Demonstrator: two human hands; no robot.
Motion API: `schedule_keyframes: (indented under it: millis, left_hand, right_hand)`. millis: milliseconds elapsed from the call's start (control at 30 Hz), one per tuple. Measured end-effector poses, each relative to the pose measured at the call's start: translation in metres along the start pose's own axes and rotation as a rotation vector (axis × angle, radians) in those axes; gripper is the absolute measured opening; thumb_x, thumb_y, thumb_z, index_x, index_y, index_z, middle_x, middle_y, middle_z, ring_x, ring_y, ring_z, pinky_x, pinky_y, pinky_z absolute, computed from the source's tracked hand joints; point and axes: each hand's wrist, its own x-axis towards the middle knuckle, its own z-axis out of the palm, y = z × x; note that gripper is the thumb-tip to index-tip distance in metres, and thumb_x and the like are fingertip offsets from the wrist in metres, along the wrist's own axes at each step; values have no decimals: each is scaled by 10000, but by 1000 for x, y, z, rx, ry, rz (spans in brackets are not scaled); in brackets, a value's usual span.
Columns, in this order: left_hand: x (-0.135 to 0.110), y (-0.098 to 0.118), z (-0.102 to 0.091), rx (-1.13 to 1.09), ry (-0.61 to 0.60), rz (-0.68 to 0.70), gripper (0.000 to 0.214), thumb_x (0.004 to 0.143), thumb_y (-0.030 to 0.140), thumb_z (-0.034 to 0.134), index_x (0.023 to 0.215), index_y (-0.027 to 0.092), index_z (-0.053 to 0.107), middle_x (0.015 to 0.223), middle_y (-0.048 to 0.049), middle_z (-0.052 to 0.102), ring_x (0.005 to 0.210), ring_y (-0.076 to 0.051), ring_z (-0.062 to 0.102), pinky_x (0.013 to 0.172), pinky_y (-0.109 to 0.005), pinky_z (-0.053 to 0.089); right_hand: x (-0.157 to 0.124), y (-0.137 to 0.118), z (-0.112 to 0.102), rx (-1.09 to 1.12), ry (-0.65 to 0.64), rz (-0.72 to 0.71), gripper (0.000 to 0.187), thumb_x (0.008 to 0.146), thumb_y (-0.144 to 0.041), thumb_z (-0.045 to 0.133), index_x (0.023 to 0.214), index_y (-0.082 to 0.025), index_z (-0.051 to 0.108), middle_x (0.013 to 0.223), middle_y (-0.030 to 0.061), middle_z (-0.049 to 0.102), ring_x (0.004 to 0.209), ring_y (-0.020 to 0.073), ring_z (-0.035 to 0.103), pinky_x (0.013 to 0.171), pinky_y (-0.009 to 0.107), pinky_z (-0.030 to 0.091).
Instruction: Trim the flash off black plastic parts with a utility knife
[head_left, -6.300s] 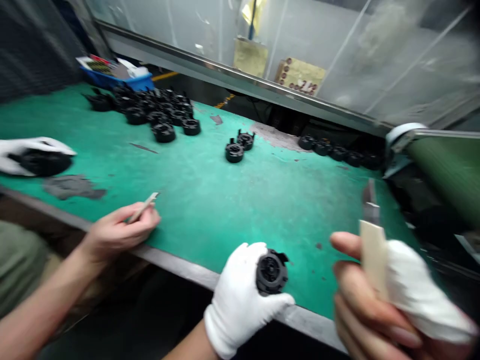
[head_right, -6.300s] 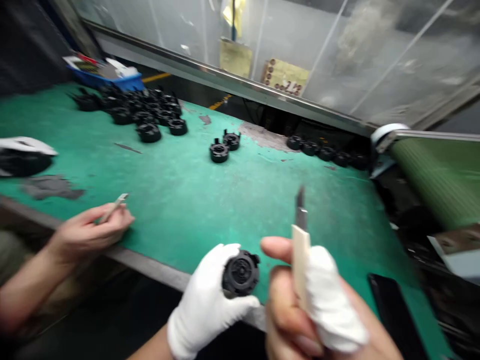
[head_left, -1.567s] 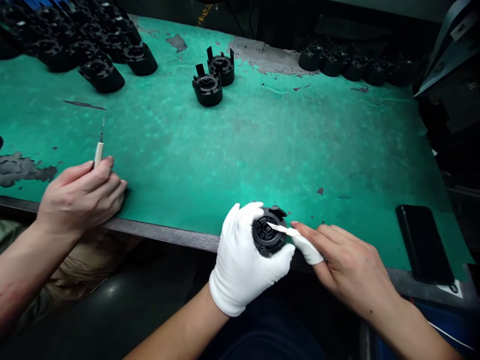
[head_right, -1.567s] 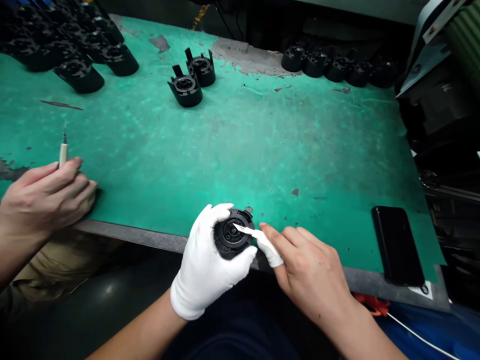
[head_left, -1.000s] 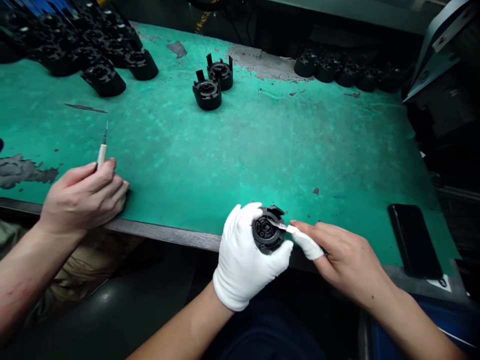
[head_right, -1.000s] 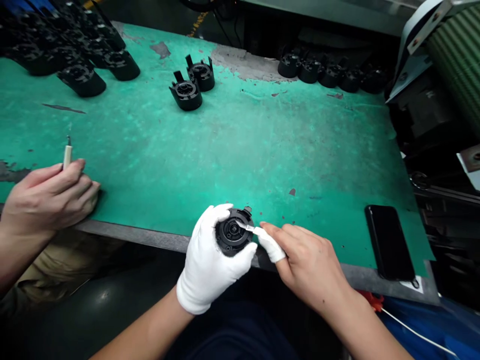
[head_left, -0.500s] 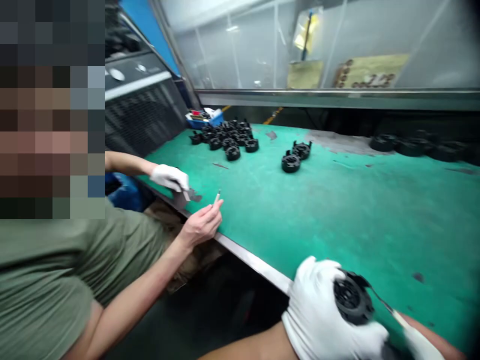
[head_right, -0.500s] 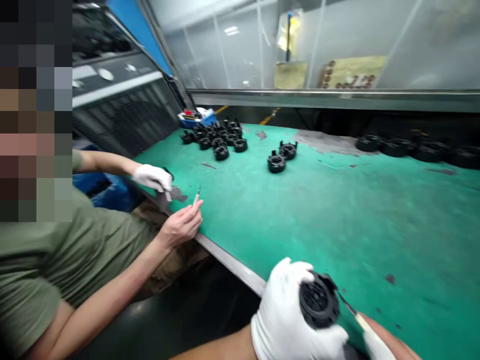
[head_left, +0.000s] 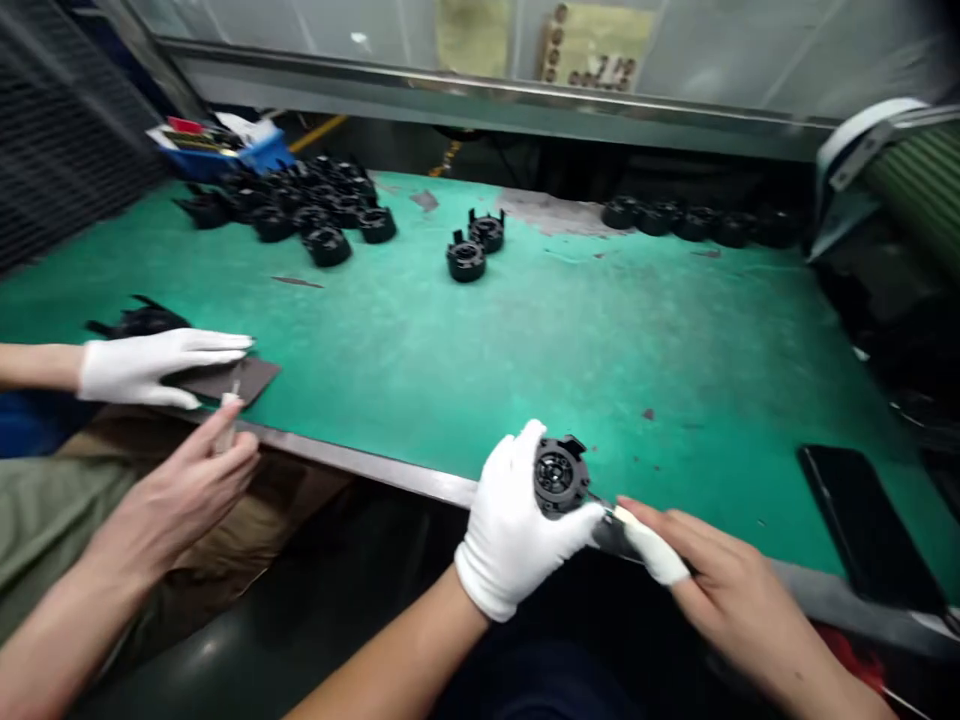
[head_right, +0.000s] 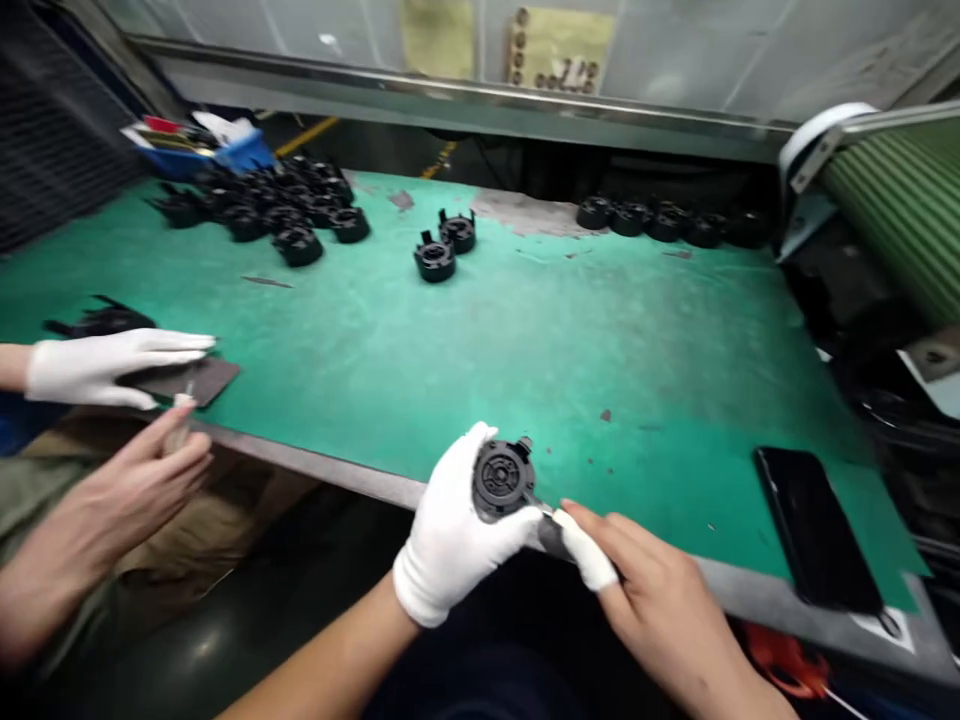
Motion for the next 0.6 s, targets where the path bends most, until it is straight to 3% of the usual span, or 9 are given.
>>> schedule_keyframes:
  millis: [133,267,400,500,600]
  left_hand:
    - [3,-4,3,-11,-49,4,971,762,583,781,1502,160,317,1444,-201,536,1364,-359,522,1141,-538,470]
    - [5,1,-1,-1,-36,20,914,765,577,781,1466,157,371,1394,-190,572,1313,-354,564,1118,-524,491]
    - [8,4,1,-25,4,41,826,777,531,781,1422,169,414,1326,-167,615,1262,-344,597,1101,-528,499]
    - [8,4,5,-40,45,28,797,766,527,785,1391,174,440,1293,-161,634,1260,-348,596,1113,-545,479]
    - [5,7,3,-22,71,45,776,761,540,781,1365,172,461,1283,-165,637,1257,-358,590,1101,-556,475]
  right_hand:
    - [13,-10,-5,-104,-94,36,446,1015,-233,413,1441,-286,534,919,21,681,789,156,686,682,263,542]
    - [19,-16,-7,-285,-91,11,458,995,-238,432,1438,-287,536,862,14,653,720,170,666,576,273,482]
    - [24,-23,-10,-441,-77,86,473,958,-223,476,1417,-313,551,849,6,660,719,186,678,521,272,452]
    - [22,-26,-8,-438,-43,133,446,963,-221,459,1385,-300,580,881,16,690,709,183,688,543,269,491]
    - [10,-27,-4,-324,29,64,435,963,-226,437,1357,-288,609,924,29,719,701,172,696,603,260,545]
